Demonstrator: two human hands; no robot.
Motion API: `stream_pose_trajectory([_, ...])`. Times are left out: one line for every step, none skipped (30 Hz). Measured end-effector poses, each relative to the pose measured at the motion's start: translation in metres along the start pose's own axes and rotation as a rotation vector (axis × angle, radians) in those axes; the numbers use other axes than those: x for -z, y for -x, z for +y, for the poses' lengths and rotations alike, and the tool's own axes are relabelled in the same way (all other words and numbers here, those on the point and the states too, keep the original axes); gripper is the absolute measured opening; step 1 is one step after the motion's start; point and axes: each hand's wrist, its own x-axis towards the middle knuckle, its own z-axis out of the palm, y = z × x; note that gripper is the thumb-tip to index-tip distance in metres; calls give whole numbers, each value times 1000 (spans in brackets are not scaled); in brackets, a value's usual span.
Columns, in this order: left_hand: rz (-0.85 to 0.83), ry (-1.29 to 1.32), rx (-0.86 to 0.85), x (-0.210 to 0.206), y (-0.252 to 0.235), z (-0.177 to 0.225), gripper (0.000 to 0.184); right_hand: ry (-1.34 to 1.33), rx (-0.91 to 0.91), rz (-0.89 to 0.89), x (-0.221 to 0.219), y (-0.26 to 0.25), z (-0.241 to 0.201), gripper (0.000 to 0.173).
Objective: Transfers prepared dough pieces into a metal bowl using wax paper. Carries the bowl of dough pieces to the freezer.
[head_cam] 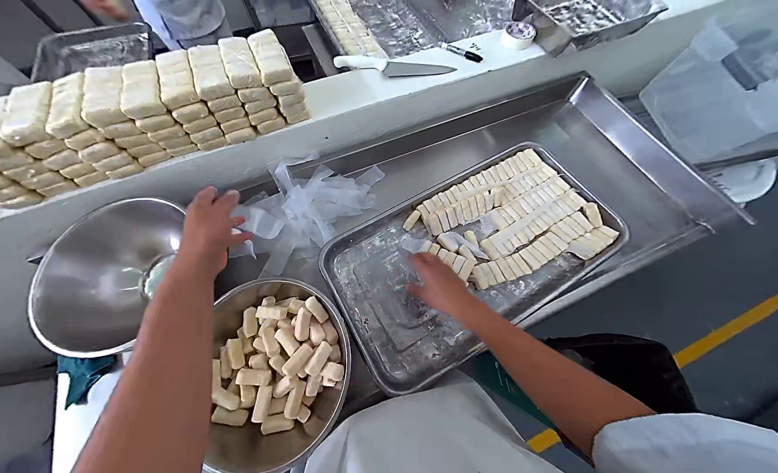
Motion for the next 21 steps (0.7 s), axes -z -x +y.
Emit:
stream_pose_trajectory([-13, -71, -3, -7, 0, -2, 63, 37, -40, 46, 2, -16, 21, 72])
stream_pose_trajectory([-42, -114, -11, -13, 5, -6, 64, 89, -68, 80, 1, -30, 39, 78])
stream_pose_trajectory([-85, -133, -18, -19, 14, -12, 62, 139, -80, 93, -4, -40, 55, 81])
stream_pose_trajectory([-135, -134, -22, -24, 26, -19, 59, 179, -63, 102, -12, -45, 65, 78])
stream_pose_trajectory([-168, -119, -28, -28, 38, -27, 57, 212, -7, 124, -21, -46, 69, 68])
stream_pose_trajectory([-184, -109, -42, -29, 51, -38, 55, 245, 74, 141, -30, -42, 69, 56])
stream_pose_trajectory([-191, -103, -59, -28, 62, -52, 54, 266, 155, 119, -36, -36, 64, 46])
stream_pose_trajectory([-191, -107, -74, -26, 74, -66, 52, 275, 221, 71, -39, -31, 59, 44])
stream_pose_trajectory([-194, -107, -78, -21, 84, -82, 51, 289, 266, 33, -42, -27, 58, 46])
stream_pose_trajectory([-199, -97, -67, -15, 96, -98, 49, 286, 277, 9, -43, -24, 61, 52])
stream_pose_trajectory([-192, -83, -48, -9, 108, -113, 49, 281, 266, 12, -42, -24, 66, 58])
stream_pose_trajectory([-177, -67, -21, -4, 121, -126, 48, 287, 239, 25, -39, -25, 73, 65])
stream_pose_trajectory([-155, -44, 8, 2, 134, -136, 48, 309, 210, 31, -37, -26, 80, 72])
stream_pose_trajectory([-130, -20, 30, 7, 145, -146, 48, 341, 185, 13, -34, -27, 86, 76])
stream_pose_trajectory([-105, 0, 49, 12, 155, -154, 50, 378, 181, -13, -32, -27, 90, 76])
stream_pose_trajectory([-82, 21, 63, 17, 163, -160, 49, 404, 192, -34, -30, -27, 93, 74])
stream_pose_trajectory([-61, 46, 69, 21, 170, -164, 48, 416, 205, -43, -30, -26, 94, 72])
stream_pose_trajectory([-37, 73, 70, 25, 175, -168, 48, 397, 198, -45, -30, -27, 94, 71])
stream_pose_trajectory([-18, 103, 64, 29, 179, -170, 47, 344, 168, -38, -30, -27, 89, 69])
stream_pose_trajectory([-1, 128, 53, 31, 182, -170, 47, 252, 119, -37, -28, -27, 77, 68])
stream_pose_trajectory([11, 151, 44, 33, 185, -169, 46, 130, 81, -42, -23, -28, 58, 67])
